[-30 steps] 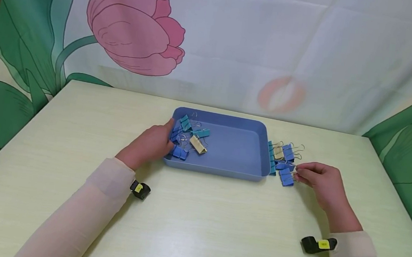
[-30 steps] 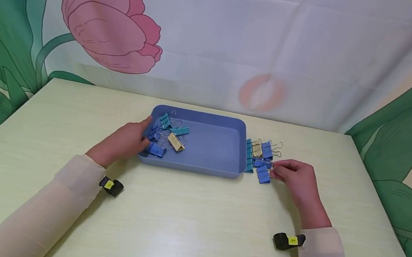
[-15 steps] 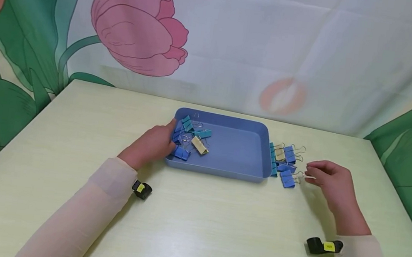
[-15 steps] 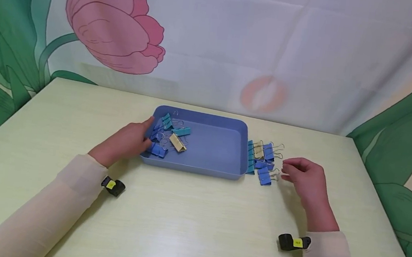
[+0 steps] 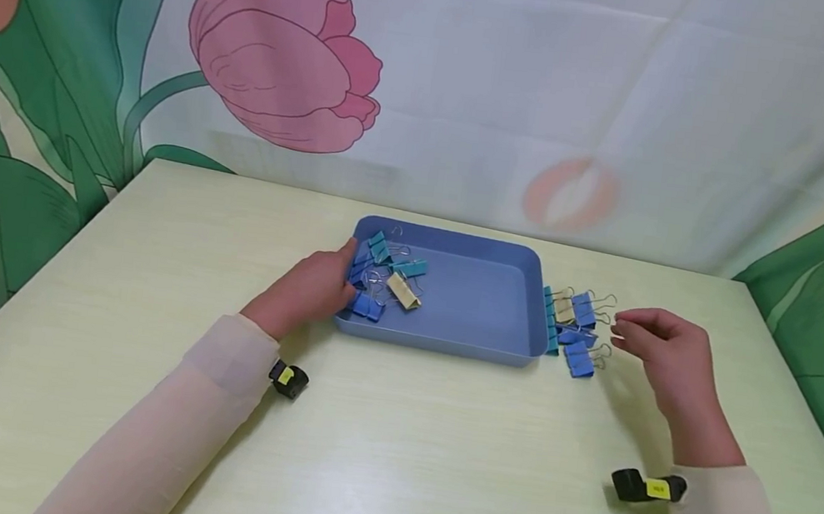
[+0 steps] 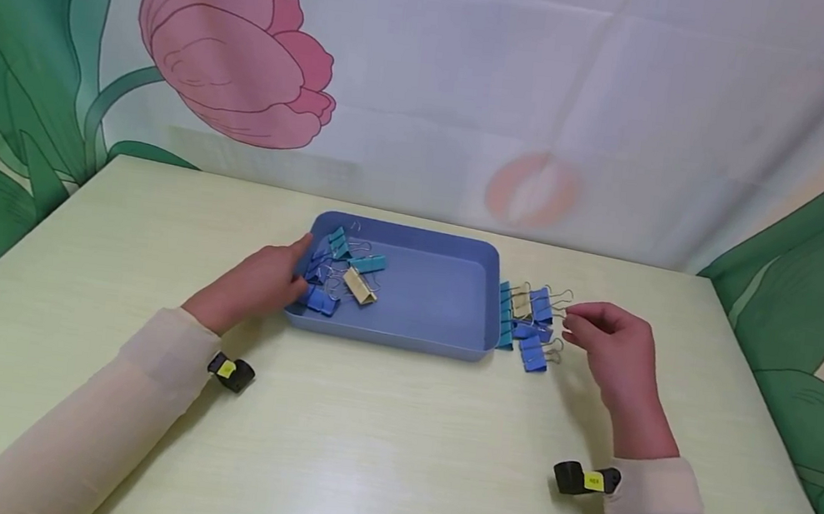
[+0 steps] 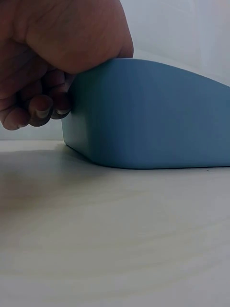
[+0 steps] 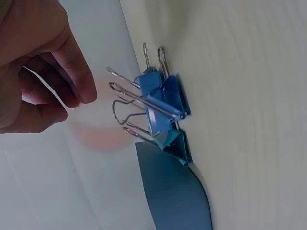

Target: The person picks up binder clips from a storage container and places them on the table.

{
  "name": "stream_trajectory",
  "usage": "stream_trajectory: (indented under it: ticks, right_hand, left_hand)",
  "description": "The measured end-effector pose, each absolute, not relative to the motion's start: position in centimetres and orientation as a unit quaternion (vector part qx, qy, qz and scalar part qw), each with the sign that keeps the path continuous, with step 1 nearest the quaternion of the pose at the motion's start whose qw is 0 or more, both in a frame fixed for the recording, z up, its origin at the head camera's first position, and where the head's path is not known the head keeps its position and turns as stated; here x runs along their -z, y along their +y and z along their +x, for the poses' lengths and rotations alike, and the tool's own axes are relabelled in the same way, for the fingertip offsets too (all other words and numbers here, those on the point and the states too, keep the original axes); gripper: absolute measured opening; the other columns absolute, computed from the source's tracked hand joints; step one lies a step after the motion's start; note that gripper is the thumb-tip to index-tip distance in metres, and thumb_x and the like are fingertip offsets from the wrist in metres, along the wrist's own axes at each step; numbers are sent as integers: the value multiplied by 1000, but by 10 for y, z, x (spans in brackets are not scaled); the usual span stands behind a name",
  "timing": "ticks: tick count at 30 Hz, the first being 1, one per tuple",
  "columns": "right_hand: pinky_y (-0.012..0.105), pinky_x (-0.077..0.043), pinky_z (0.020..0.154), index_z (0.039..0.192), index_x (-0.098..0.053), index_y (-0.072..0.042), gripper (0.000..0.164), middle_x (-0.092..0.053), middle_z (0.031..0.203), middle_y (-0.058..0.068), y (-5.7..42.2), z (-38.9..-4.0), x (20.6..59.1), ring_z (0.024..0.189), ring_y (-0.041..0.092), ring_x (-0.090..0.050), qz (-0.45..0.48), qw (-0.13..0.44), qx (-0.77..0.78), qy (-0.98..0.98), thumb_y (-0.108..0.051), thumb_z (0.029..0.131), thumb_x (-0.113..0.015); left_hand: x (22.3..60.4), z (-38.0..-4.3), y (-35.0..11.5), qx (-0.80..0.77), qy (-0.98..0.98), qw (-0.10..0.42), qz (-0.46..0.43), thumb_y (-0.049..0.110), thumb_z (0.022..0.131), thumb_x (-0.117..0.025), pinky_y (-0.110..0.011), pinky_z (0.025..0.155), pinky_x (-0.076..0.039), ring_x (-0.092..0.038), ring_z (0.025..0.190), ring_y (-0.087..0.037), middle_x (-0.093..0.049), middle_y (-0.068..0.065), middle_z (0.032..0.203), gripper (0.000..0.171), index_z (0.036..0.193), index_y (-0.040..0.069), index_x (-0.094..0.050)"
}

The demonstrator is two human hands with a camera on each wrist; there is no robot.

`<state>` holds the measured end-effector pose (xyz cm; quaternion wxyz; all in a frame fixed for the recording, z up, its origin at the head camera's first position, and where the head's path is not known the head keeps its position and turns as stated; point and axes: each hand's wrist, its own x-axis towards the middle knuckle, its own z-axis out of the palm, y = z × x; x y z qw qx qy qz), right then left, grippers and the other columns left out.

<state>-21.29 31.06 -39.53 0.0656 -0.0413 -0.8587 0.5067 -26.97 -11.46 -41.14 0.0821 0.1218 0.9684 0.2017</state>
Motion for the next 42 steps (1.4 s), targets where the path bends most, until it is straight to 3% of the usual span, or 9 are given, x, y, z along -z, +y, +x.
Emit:
stream_trajectory:
  ticks: [11,18,27,31,42]
  right_hand:
    - [17,-54,76,111,-64,2,29,-68,98,-4,297,-218,390,86,5,-70,6,69,-611,-789,-19,93,-64]
    - [18,-54,76,116,-64,1,33,-67,101,-3,287,-220,384,86,8,-70,14,70,-635,-769,-21,91,-66]
    - [21,-56,75,112,-66,-1,28,-69,95,-3,273,-223,381,81,11,-71,32,75,-660,-747,-16,89,-69]
    - [21,-55,76,110,-67,-6,24,-70,96,-3,266,-225,381,82,11,-71,38,75,-653,-753,-18,89,-69]
    - [23,-56,76,111,-67,-7,24,-69,98,-3,248,-230,379,82,11,-72,68,63,-656,-749,-18,90,-67]
  left_hand:
    - [411,-269,-115,-204,968,83,123,12,94,-48,-37,83,-44,-55,94,-26,-45,-23,146,71,153,-5,-12]
    - [412,-270,-115,-206,968,83,120,14,94,-47,-36,82,-44,-55,92,-26,-47,-22,145,71,153,-4,-12]
    - [411,-269,-115,-199,969,82,124,14,94,-48,-40,90,-45,-55,103,-27,-44,-24,147,71,153,-5,-13]
    - [412,-270,-115,-194,970,82,122,14,94,-47,-39,89,-45,-55,101,-27,-44,-23,147,70,153,-5,-13]
    - [412,-270,-115,-190,971,83,120,14,94,-47,-37,83,-45,-56,95,-26,-48,-24,143,70,153,-6,-13]
